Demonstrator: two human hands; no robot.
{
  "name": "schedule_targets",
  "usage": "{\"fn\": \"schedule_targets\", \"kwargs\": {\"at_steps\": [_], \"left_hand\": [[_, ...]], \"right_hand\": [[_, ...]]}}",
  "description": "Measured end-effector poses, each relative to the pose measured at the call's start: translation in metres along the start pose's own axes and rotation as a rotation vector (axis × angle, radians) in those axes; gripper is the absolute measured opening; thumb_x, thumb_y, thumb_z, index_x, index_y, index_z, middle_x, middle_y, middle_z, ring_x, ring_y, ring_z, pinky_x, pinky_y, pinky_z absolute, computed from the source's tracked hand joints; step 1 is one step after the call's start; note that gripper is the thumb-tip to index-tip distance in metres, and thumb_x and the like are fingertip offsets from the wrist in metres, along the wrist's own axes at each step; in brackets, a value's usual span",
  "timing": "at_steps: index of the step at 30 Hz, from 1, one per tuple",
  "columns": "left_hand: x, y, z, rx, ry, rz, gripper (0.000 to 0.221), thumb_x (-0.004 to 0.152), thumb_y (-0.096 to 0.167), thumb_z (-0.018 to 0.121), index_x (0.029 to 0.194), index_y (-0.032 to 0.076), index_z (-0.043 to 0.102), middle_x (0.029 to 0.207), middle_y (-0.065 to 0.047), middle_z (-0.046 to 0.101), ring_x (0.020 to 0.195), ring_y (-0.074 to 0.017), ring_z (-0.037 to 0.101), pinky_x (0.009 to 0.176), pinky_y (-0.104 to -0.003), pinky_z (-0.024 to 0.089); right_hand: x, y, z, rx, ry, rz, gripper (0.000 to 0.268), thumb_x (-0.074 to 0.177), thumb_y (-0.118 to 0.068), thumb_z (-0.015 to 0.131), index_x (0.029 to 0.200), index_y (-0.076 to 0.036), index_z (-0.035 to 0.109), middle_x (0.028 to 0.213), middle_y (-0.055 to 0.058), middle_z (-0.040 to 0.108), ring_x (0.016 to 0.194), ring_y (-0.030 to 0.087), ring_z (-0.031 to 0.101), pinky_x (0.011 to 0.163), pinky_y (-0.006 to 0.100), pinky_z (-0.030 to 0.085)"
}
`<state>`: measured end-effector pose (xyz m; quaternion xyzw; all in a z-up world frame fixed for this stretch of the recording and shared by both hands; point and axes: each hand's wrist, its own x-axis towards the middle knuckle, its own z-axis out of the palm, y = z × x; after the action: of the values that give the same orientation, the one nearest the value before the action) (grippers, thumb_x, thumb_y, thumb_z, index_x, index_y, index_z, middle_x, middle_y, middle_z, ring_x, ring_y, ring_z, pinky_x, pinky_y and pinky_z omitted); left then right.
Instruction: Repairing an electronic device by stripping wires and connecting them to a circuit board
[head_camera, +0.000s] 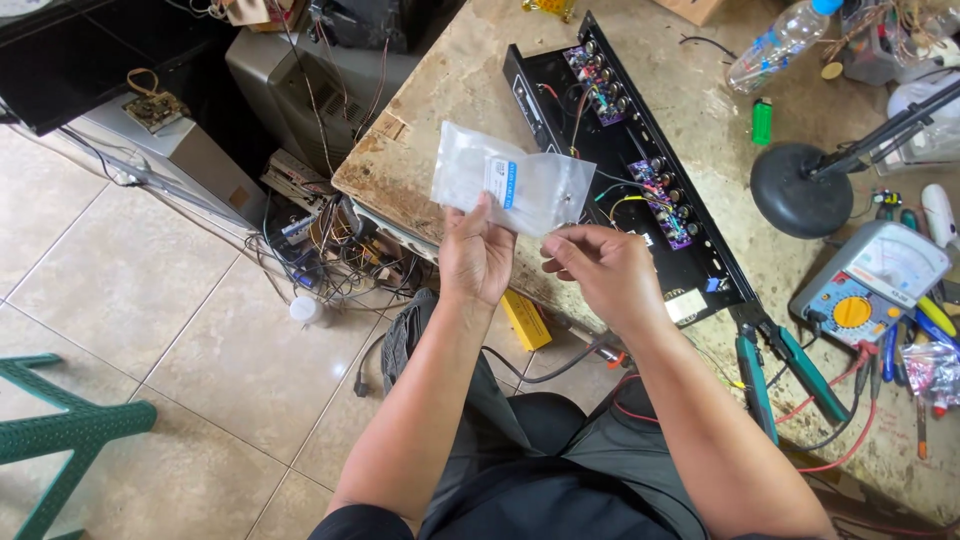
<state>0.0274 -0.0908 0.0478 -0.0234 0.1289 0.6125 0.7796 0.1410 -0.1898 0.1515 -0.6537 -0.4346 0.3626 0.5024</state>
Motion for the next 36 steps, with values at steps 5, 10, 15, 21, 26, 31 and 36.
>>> {"fn": "schedule_targets", "kwargs": {"at_steps": [5,10,15,21,26,31,36], "left_hand": [[-0.001,-0.002,0.000,0.000,0.011,-0.027,0.048,0.101,-0.002,0.057,0.144,0.012,0.043,0.145,-0.025,0.053,0.125,-0.0423,0.061,0.110,-0.057,0.053],[-0.017,0.006,0.025,-0.031,0.096,-0.097,0.049,0.101,-0.004,0.053,0.145,0.011,0.038,0.118,-0.018,0.062,0.102,-0.0314,0.070,0.101,-0.047,0.062],[-0.026,0.013,0.042,-0.048,0.154,-0.106,0.046,0.103,-0.001,0.052,0.145,0.010,0.037,0.109,-0.015,0.062,0.093,-0.0241,0.070,0.092,-0.037,0.065],[-0.017,0.016,0.057,0.184,0.362,-0.118,0.039,0.107,0.014,0.046,0.144,0.002,0.036,0.103,-0.014,0.065,0.081,-0.0156,0.070,0.069,-0.024,0.064],[-0.037,0.006,0.053,1.096,0.469,-0.071,0.074,0.105,0.029,0.059,0.165,0.024,0.016,0.168,-0.019,0.020,0.151,-0.0376,0.028,0.119,-0.063,0.030],[-0.100,-0.035,0.006,1.556,-0.322,0.539,0.042,0.094,0.006,0.065,0.135,0.005,0.054,0.121,-0.020,0.050,0.118,-0.0401,0.049,0.105,-0.052,0.043],[-0.129,-0.073,-0.014,1.754,-0.791,0.418,0.027,0.092,0.015,0.074,0.118,0.010,0.075,0.105,-0.010,0.077,0.101,-0.0293,0.073,0.094,-0.039,0.056]], "right_hand": [[-0.004,-0.001,-0.007,-0.056,-0.008,-0.005,0.013,0.096,-0.013,0.075,0.096,-0.001,0.077,0.078,0.015,0.076,0.074,0.018,0.075,0.069,0.030,0.064],[-0.008,-0.002,-0.014,-0.046,0.031,-0.012,0.009,0.095,-0.010,0.076,0.095,-0.001,0.078,0.078,0.015,0.076,0.074,0.017,0.076,0.068,0.027,0.063],[-0.015,0.000,-0.028,-0.062,0.090,-0.048,0.004,0.092,-0.004,0.075,0.092,0.000,0.076,0.072,0.014,0.073,0.069,0.015,0.074,0.065,0.025,0.063],[-0.047,0.003,-0.062,-0.196,0.251,-0.230,0.004,0.093,0.003,0.073,0.090,0.005,0.073,0.072,0.019,0.071,0.064,0.022,0.074,0.058,0.032,0.062],[-0.085,0.037,-0.093,0.172,0.432,-0.119,0.005,0.096,0.006,0.069,0.092,0.004,0.067,0.078,0.017,0.069,0.066,0.021,0.074,0.061,0.032,0.064],[-0.137,0.067,-0.112,0.230,0.548,-0.012,0.003,0.097,0.004,0.066,0.095,0.003,0.067,0.080,0.019,0.070,0.065,0.022,0.073,0.059,0.032,0.064],[-0.172,0.108,-0.125,0.253,0.622,0.069,0.003,0.095,0.003,0.068,0.092,0.003,0.067,0.076,0.019,0.070,0.059,0.025,0.072,0.055,0.034,0.064]]}}
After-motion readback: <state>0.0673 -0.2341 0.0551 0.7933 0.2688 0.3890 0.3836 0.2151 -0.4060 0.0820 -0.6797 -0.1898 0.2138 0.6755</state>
